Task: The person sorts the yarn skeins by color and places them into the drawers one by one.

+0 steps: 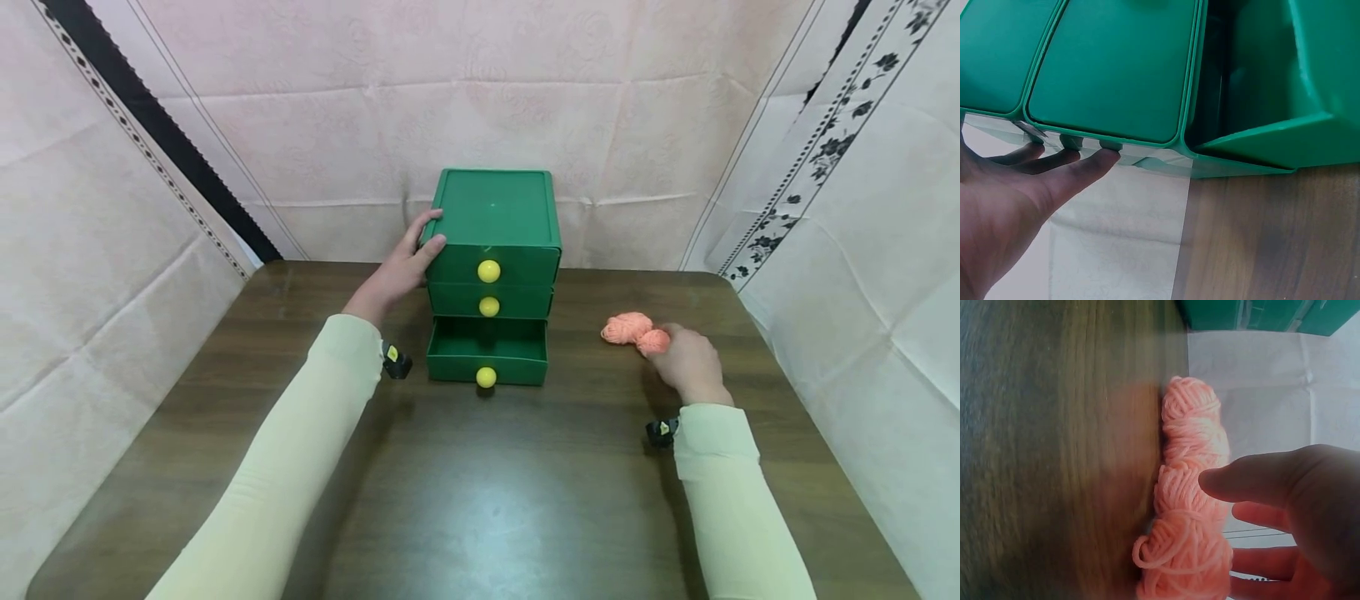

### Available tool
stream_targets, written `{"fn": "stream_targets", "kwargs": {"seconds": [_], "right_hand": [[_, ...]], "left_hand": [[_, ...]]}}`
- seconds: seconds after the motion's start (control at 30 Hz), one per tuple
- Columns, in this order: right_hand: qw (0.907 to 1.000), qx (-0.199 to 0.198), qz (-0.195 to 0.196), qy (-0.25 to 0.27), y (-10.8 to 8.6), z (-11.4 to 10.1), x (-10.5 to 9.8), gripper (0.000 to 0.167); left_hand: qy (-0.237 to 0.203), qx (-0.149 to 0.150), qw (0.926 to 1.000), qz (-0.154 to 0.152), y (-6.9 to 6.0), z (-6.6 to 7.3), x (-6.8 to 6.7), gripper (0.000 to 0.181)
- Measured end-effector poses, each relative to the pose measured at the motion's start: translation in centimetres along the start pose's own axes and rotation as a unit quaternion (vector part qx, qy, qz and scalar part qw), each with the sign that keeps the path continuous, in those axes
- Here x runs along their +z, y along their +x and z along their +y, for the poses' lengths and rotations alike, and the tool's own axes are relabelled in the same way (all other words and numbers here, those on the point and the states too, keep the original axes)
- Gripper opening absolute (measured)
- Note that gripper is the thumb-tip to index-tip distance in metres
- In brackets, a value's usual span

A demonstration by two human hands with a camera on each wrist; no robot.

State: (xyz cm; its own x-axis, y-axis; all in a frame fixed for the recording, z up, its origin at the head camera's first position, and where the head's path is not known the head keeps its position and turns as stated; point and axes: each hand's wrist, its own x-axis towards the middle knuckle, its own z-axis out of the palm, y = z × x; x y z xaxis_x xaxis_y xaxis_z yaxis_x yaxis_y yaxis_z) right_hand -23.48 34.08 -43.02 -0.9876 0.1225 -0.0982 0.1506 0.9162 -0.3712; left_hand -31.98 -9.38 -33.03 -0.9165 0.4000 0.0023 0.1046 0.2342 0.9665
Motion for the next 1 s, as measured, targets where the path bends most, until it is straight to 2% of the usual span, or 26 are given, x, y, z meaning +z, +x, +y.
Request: {"fn": "stream_targets", "kwargs": {"seconds": [0.33,0.6,1.0], "right_hand": [[0.9996,0.015,-0.022,-0.005,0.2,0.7,0.0,0.064],[0.9997,-0.01,0.007,-0.021,0.0,1.1,0.3,0.057],[0.9996,-0.005,0.025,-0.008,-0.5,1.2,0.3,0.053]], "left_hand": [[0.006,0.002,1.0,0.002,0.1,0.1,0.0,0.06],[0.009,0.006,0.9999,0.002,0.0,0.1,0.1,0.061],[0.011,-0.001,0.9999,0.008,0.0,-0.1,0.0,0.059]]}}
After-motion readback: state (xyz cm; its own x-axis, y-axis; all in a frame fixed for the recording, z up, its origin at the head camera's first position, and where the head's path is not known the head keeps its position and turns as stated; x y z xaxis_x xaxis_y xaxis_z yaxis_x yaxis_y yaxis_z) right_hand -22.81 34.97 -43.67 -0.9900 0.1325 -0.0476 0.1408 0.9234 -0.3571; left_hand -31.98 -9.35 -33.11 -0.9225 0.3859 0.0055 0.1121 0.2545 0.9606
